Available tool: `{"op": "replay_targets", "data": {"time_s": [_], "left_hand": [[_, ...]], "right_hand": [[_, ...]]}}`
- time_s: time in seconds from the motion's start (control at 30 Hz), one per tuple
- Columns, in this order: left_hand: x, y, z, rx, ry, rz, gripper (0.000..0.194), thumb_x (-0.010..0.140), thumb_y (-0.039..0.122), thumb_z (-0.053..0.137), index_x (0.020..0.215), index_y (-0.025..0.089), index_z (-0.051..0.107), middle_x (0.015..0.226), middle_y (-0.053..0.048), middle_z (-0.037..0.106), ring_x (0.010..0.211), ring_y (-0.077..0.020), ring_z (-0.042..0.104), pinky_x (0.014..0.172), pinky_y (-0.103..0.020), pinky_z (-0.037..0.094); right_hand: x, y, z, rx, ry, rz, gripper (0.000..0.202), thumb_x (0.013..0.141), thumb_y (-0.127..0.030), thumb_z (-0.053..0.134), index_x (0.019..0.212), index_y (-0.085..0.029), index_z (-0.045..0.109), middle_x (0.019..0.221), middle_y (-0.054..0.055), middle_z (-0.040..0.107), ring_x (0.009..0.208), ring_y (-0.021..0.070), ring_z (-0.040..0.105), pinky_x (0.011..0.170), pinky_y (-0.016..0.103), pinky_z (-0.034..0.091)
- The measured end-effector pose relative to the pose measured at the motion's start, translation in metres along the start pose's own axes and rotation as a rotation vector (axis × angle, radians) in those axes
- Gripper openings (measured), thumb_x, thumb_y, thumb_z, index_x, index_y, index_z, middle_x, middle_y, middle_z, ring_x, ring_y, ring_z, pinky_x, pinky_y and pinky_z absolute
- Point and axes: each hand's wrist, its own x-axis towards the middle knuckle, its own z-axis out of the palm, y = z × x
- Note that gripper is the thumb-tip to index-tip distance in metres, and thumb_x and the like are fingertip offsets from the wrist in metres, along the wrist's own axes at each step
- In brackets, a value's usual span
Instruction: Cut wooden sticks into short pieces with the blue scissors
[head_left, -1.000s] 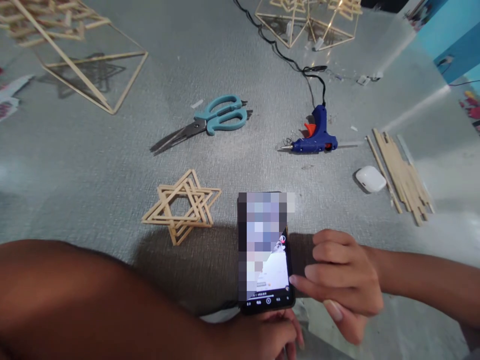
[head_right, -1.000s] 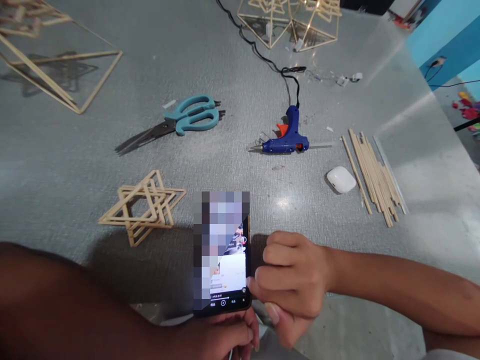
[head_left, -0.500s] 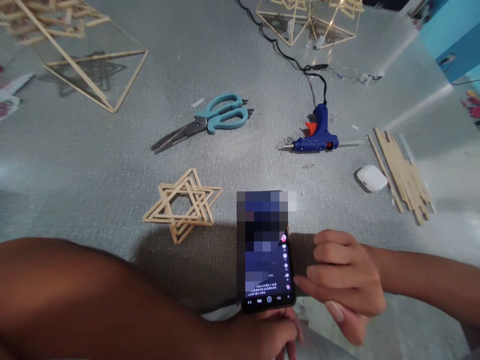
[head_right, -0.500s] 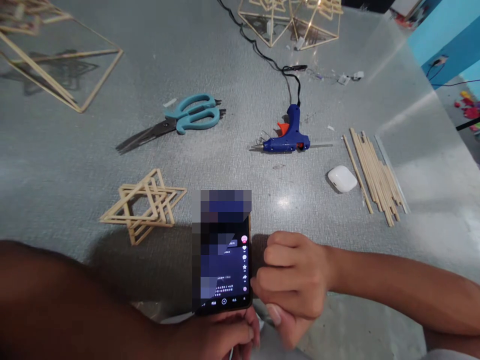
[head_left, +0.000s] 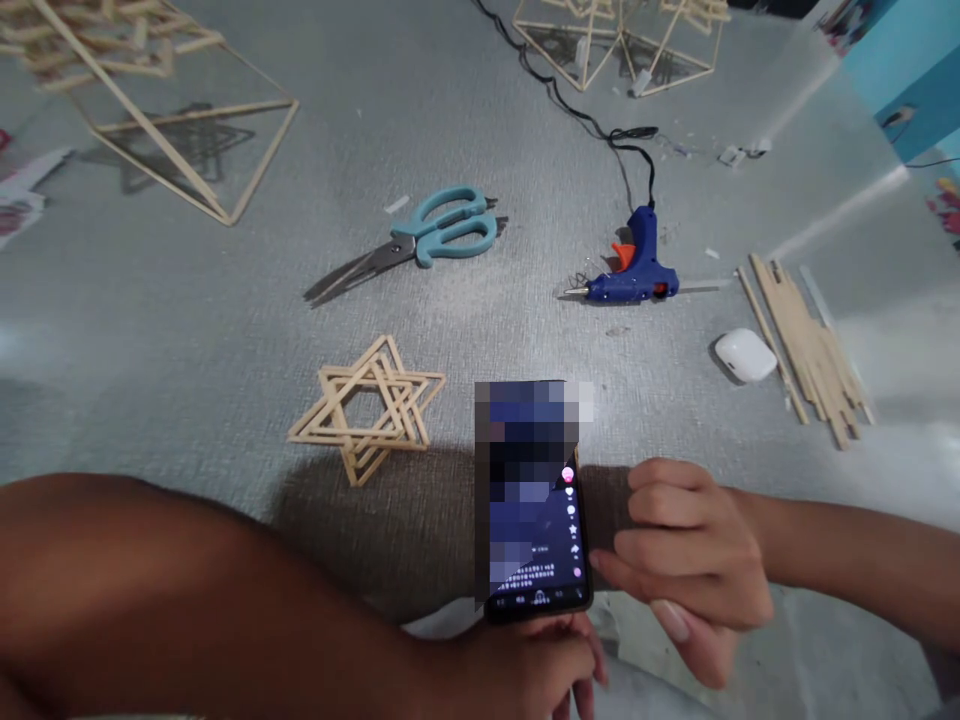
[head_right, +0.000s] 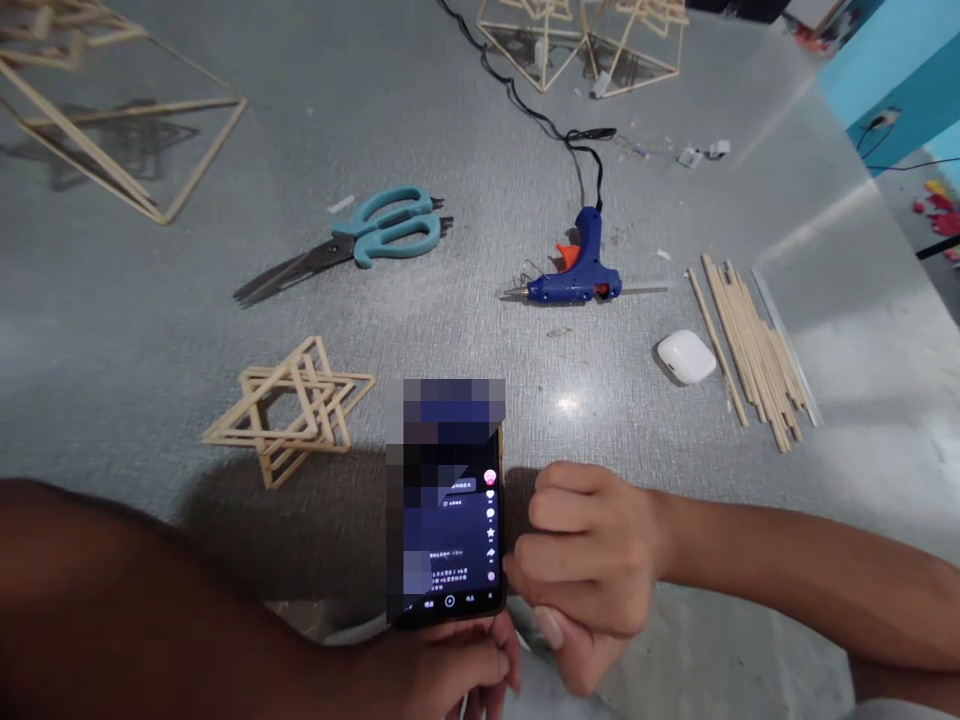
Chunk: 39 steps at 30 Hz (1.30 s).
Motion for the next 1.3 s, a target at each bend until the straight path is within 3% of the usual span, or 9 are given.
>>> {"op": "replay_targets", "data": {"time_s": [0.27,0.57,0.8,1.0,1.3], "left_hand": [[0.005,-0.009,-0.002,0.002,0.011,-0.007,0.023,0.064,0.041,0.051,0.078,0.023,0.058,0.066,0.002,0.059,0.062,-0.0174,0.053,0.063,-0.035,0.038],[-0.005,0.001,-0.001,0.029,0.005,0.023,0.010,0.079,0.032,0.051,0.080,0.024,0.057,0.070,0.003,0.059,0.063,-0.0171,0.051,0.065,-0.034,0.036],[-0.005,0.001,-0.001,0.028,0.000,0.009,0.010,0.077,0.032,0.050,0.079,0.024,0.056,0.069,0.004,0.057,0.064,-0.0174,0.052,0.068,-0.034,0.038],[-0.008,0.008,0.000,0.024,0.014,-0.024,0.008,0.077,0.031,0.052,0.078,0.024,0.056,0.068,0.003,0.058,0.064,-0.0181,0.052,0.065,-0.033,0.037],[-0.006,0.009,-0.001,0.008,0.004,-0.038,0.009,0.075,0.030,0.054,0.078,0.023,0.058,0.069,0.002,0.059,0.063,-0.0167,0.049,0.065,-0.033,0.036]], "right_hand": [[-0.004,0.001,0.004,0.007,0.040,-0.034,0.026,0.077,-0.021,0.048,0.056,-0.023,0.062,0.072,0.002,0.058,0.058,0.0170,0.037,0.059,0.040,0.035],[0.002,0.001,-0.004,-0.032,-0.045,0.076,0.035,0.082,-0.019,0.045,0.088,-0.015,0.079,0.068,0.002,0.057,0.059,0.0190,0.044,0.058,0.039,0.035],[0.003,0.001,-0.010,-0.057,-0.101,0.128,0.036,0.087,-0.018,0.043,0.098,-0.015,0.077,0.067,0.001,0.058,0.063,0.0202,0.047,0.061,0.039,0.038],[0.005,0.002,-0.010,-0.039,-0.101,0.098,0.037,0.092,-0.020,0.042,0.095,-0.012,0.078,0.067,0.002,0.060,0.063,0.0201,0.048,0.061,0.039,0.038],[0.009,0.003,-0.012,-0.111,-0.164,0.072,0.042,0.101,-0.025,0.040,0.096,-0.018,0.081,0.097,0.005,0.073,0.092,0.0218,0.061,0.085,0.038,0.051]]}}
